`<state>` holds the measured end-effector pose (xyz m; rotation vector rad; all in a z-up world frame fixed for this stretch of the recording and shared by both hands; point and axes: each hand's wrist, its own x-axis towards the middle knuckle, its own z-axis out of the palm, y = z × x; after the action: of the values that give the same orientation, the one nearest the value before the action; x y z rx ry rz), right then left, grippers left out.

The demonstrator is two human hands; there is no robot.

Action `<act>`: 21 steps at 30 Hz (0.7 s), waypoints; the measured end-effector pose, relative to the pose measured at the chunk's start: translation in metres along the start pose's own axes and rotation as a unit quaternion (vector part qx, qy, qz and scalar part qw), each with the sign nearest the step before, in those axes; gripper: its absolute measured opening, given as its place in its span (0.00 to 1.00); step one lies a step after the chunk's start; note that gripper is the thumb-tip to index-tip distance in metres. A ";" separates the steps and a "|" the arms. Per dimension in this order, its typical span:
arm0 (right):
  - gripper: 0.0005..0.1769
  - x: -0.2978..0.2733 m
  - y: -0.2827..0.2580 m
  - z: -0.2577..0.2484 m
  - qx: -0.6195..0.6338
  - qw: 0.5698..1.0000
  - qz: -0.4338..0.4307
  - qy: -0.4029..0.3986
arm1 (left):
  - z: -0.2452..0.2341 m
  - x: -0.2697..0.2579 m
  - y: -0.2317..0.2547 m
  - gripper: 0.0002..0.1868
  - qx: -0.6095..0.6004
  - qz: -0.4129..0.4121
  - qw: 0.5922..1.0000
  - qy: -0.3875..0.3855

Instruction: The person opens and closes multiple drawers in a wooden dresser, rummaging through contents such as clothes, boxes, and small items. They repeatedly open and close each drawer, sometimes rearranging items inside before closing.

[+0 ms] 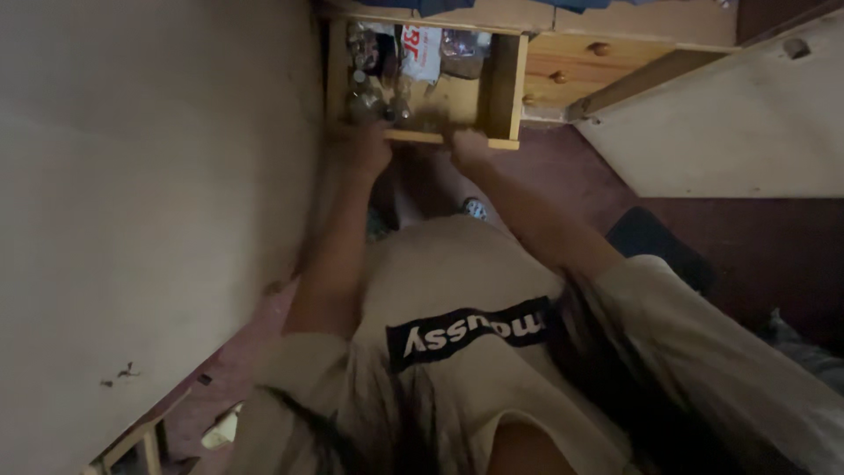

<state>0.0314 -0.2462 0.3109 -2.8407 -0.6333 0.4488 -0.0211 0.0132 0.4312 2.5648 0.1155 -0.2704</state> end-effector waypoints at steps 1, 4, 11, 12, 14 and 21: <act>0.19 -0.006 0.001 0.005 0.017 0.999 -0.030 0.018 | -0.007 -0.006 0.007 0.21 0.016 -0.011 0.999 -0.032; 0.13 -0.011 0.001 0.010 -0.003 0.999 0.044 -0.029 | -0.029 -0.020 0.026 0.22 0.055 -0.028 0.992 -0.111; 0.09 -0.007 0.000 -0.008 0.048 0.992 0.098 -0.068 | -0.060 -0.021 0.033 0.27 0.086 -0.046 0.977 -0.191; 0.12 -0.007 0.002 -0.011 0.062 0.989 0.119 -0.060 | -0.058 -0.016 0.029 0.27 0.088 -0.045 0.975 -0.200; 0.15 -0.007 0.007 -0.010 0.097 0.984 0.144 -0.050 | -0.045 -0.006 0.016 0.29 0.096 -0.046 0.970 -0.217; 0.09 -0.013 0.024 0.001 0.128 0.985 0.112 -0.039 | 0.044 0.044 -0.051 0.35 0.107 -0.019 0.956 -0.272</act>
<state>0.0291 -0.2735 0.3069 -2.6651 -0.2451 0.6309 0.0077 0.0335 0.3586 2.5958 -0.0753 -1.0371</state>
